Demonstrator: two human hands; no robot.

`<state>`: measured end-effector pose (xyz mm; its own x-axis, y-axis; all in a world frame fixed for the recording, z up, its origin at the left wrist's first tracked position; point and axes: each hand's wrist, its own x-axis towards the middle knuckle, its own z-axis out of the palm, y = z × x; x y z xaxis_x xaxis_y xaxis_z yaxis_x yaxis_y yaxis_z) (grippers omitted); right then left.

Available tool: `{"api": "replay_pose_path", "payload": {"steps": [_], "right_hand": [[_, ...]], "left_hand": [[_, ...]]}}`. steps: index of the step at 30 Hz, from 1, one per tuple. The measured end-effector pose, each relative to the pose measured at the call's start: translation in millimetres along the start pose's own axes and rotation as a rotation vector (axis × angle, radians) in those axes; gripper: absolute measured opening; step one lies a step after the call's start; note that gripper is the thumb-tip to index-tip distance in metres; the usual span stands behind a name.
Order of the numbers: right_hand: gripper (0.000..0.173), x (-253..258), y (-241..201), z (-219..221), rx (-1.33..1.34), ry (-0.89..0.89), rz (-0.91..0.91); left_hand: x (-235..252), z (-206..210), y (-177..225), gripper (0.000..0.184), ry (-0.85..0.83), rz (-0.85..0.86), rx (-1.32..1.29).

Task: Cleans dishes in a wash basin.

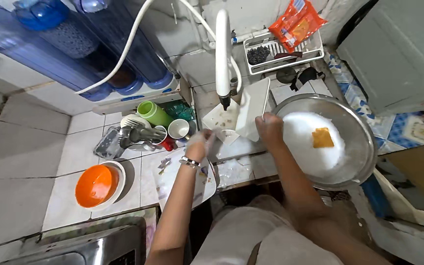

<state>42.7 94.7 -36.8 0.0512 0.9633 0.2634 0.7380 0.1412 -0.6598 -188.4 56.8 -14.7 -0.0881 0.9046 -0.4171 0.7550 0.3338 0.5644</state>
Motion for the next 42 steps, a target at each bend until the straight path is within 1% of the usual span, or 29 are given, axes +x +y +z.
{"api": "replay_pose_path", "payload": {"steps": [1, 2, 4, 7, 8, 10, 11, 13, 15, 17, 19, 20, 21, 22, 24, 25, 26, 27, 28, 29, 30, 31, 33, 34, 36, 37, 38, 40, 42], "right_hand": [[0.031, -2.7, 1.9, -7.6, 0.073, -0.014, 0.092], [0.031, -5.0, 5.5, -15.2, 0.183, -0.039, 0.226], [0.028, -10.9, 17.4, -24.7, 0.420, -0.019, 0.435], [0.022, -25.2, 27.5, -32.4, 0.714, 0.043, 0.574], [0.018, -29.9, 31.4, -33.6, 0.778, 0.019, 0.600], [0.009, -34.9, 36.3, -36.7, 0.850, -0.085, 0.639], [0.007, -35.9, 39.7, -36.2, 0.846, -0.141, 0.618], [0.016, -34.2, 46.9, -35.7, 0.762, -0.266, 0.516], [0.027, -28.7, 47.4, -39.1, 0.663, -0.397, 0.450], [0.034, -24.2, 42.6, -44.7, 0.764, -0.457, 0.507], [0.037, -21.8, 45.7, -49.5, 0.918, -0.465, 0.569], [0.037, -21.1, 52.1, -51.5, 0.942, -0.443, 0.561], [0.035, -18.6, 60.3, -55.2, 0.888, -0.415, 0.531], [0.033, -14.2, 71.5, -60.1, 0.751, -0.381, 0.485], [0.033, -2.4, 98.7, -72.6, 0.341, -0.367, 0.372], [0.039, 3.1, 113.9, -77.5, 0.118, -0.409, 0.329], [0.050, 7.8, 127.7, -81.0, -0.086, -0.482, 0.328], [0.066, 11.2, 138.8, -84.0, -0.242, -0.569, 0.357], [0.081, 13.4, 151.6, -84.5, -0.355, -0.641, 0.388], [0.089, 14.2, 165.8, -83.6, -0.430, -0.692, 0.406], [0.089, 13.9, 179.5, -83.3, -0.475, -0.735, 0.418], [0.084, 13.3, 192.4, -83.0, -0.492, -0.772, 0.416], [0.076, 14.5, 205.8, -83.2, -0.487, -0.851, 0.400], [0.074, 14.2, 208.0, -84.8, -0.466, -0.887, 0.397], [0.070, 11.3, 205.3, -92.9, -0.423, -0.943, 0.397], [0.070, 10.6, 204.8, -96.5, -0.415, -0.967, 0.401], [0.070, 9.8, 205.0, -100.0, -0.409, -0.979, 0.404], [0.064, 5.9, 208.0, -103.2, -0.393, -0.954, 0.404], [0.061, 4.6, 210.2, -106.4, -0.374, -0.906, 0.411]], "left_hand": [[6.9, 12.0, 2.3, 0.045, -0.060, -0.013, -0.062], [12.8, 23.4, 4.3, 0.048, -0.110, -0.040, -0.158], [18.5, 40.6, 8.0, 0.049, -0.139, -0.098, -0.420], [14.9, 43.4, 19.8, 0.036, -0.066, -0.150, -0.812], [13.6, 40.7, 22.0, 0.032, -0.049, -0.157, -0.854], [9.5, 32.0, 27.3, 0.028, -0.014, -0.138, -0.821], [5.8, 26.1, 30.3, 0.031, 0.001, -0.120, -0.797], [-5.9, 14.7, 35.9, 0.039, 0.087, -0.086, -0.711], [-22.2, 5.3, 40.5, 0.041, 0.226, -0.022, -0.499], [-34.3, 8.1, 33.8, 0.040, 0.387, 0.141, -0.228], [-34.1, 27.8, 11.1, 0.035, 0.594, 0.429, 0.019], [-31.8, 38.2, -2.6, 0.036, 0.657, 0.551, 0.114], [-30.0, 48.2, -15.1, 0.037, 0.720, 0.661, 0.196], [-28.8, 56.4, -25.4, 0.035, 0.772, 0.763, 0.256], [-29.8, 63.4, -38.2, 0.029, 0.843, 0.957, 0.320], [-33.0, 61.7, -39.0, 0.026, 0.842, 1.039, 0.332], [-38.8, 57.8, -34.9, 0.024, 0.819, 1.103, 0.330], [-47.0, 52.7, -26.1, 0.022, 0.780, 1.132, 0.333], [-54.5, 46.7, -15.6, 0.021, 0.752, 1.152, 0.362], [-59.4, 41.4, -5.6, 0.022, 0.744, 1.179, 0.408], [-59.8, 38.0, 1.5, 0.023, 0.769, 1.222, 0.464], [-56.9, 36.5, 9.1, 0.025, 0.804, 1.284, 0.511], [-52.4, 36.2, 28.1, 0.025, 0.835, 1.352, 0.561], [-53.2, 38.3, 38.5, 0.025, 0.801, 1.333, 0.559], [-58.4, 44.9, 58.1, 0.025, 0.668, 1.220, 0.490], [-59.5, 48.5, 64.4, 0.025, 0.630, 1.166, 0.452], [-59.3, 51.9, 67.4, 0.025, 0.629, 1.144, 0.429], [-55.7, 56.5, 66.7, 0.023, 0.701, 1.198, 0.434], [-50.2, 58.9, 63.0, 0.022, 0.800, 1.314, 0.467]]}}
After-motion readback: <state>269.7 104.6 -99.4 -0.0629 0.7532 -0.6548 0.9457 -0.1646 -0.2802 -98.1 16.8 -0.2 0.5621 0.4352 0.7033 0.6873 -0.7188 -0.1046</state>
